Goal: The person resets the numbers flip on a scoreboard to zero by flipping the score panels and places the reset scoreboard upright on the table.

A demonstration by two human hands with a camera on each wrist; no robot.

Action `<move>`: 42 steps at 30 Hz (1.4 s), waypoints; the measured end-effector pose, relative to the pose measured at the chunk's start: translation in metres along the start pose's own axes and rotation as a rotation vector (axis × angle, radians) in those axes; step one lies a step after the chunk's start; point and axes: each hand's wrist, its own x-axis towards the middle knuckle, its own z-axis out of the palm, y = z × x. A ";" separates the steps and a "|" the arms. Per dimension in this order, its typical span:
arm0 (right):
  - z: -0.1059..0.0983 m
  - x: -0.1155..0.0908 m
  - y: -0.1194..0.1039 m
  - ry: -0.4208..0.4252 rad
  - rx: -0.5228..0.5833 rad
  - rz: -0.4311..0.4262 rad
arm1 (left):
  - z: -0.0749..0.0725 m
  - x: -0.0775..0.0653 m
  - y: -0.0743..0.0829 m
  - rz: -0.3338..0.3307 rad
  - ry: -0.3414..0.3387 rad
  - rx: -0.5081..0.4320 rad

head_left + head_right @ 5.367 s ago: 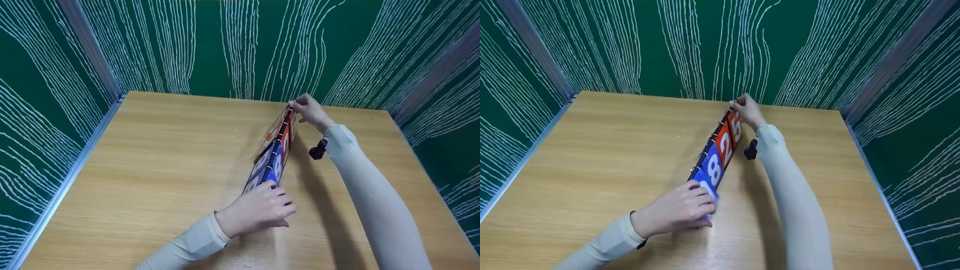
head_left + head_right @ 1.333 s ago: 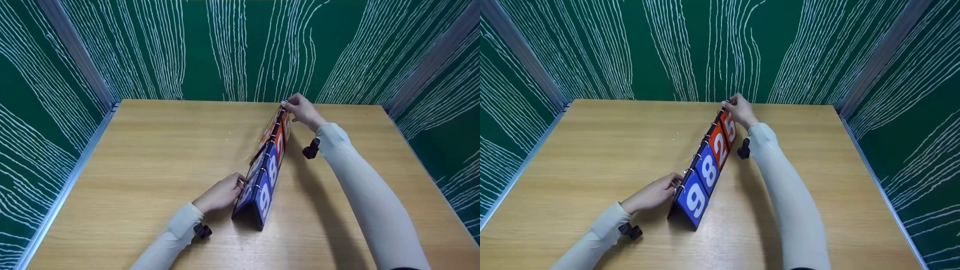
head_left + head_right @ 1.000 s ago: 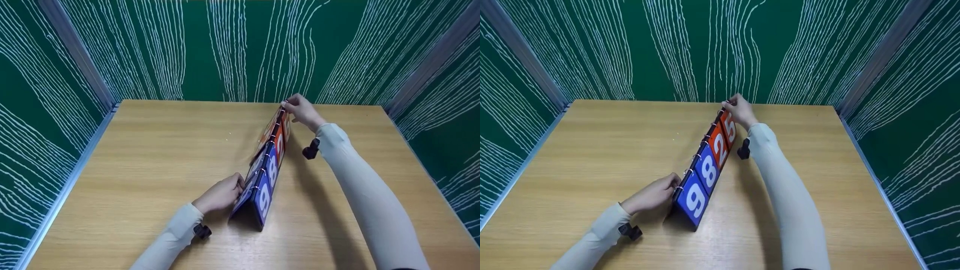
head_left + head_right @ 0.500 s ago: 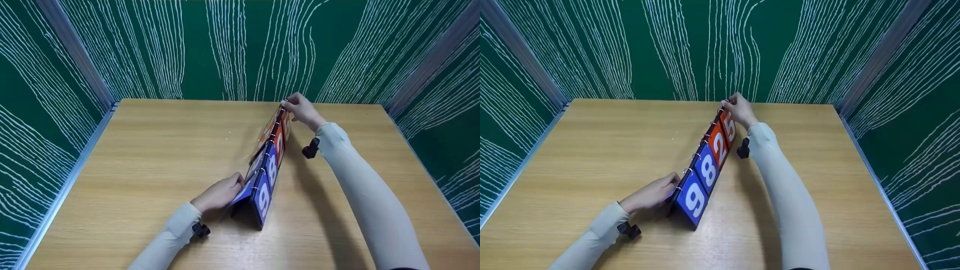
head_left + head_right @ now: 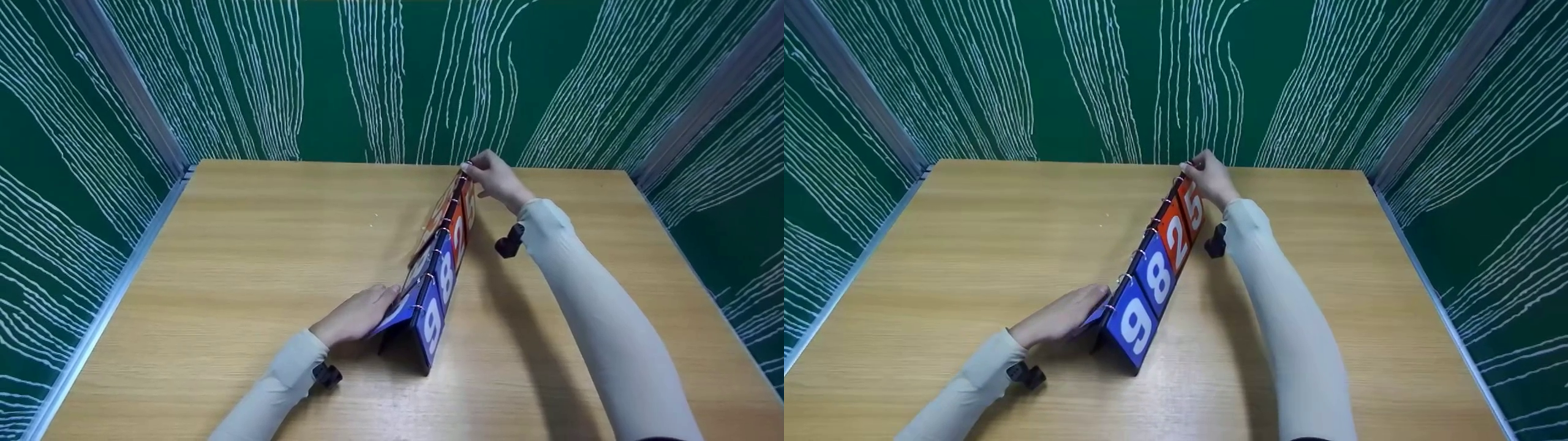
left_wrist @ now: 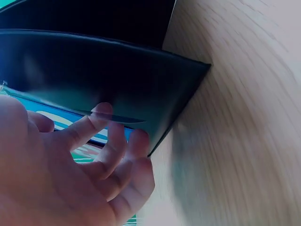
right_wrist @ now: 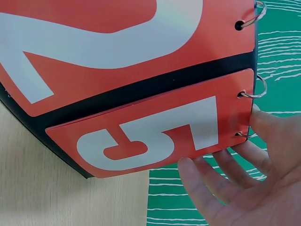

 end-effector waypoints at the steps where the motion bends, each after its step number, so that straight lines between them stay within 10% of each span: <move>1: 0.000 0.000 0.000 -0.001 0.001 0.001 | 0.000 0.000 0.000 0.014 0.001 0.020; 27: 0.001 0.001 -0.002 0.000 0.000 0.017 | -0.032 -0.017 -0.010 -0.130 0.174 -0.094; 42: -0.001 0.001 0.002 -0.008 0.004 0.012 | -0.050 -0.023 -0.009 -0.060 0.310 -0.218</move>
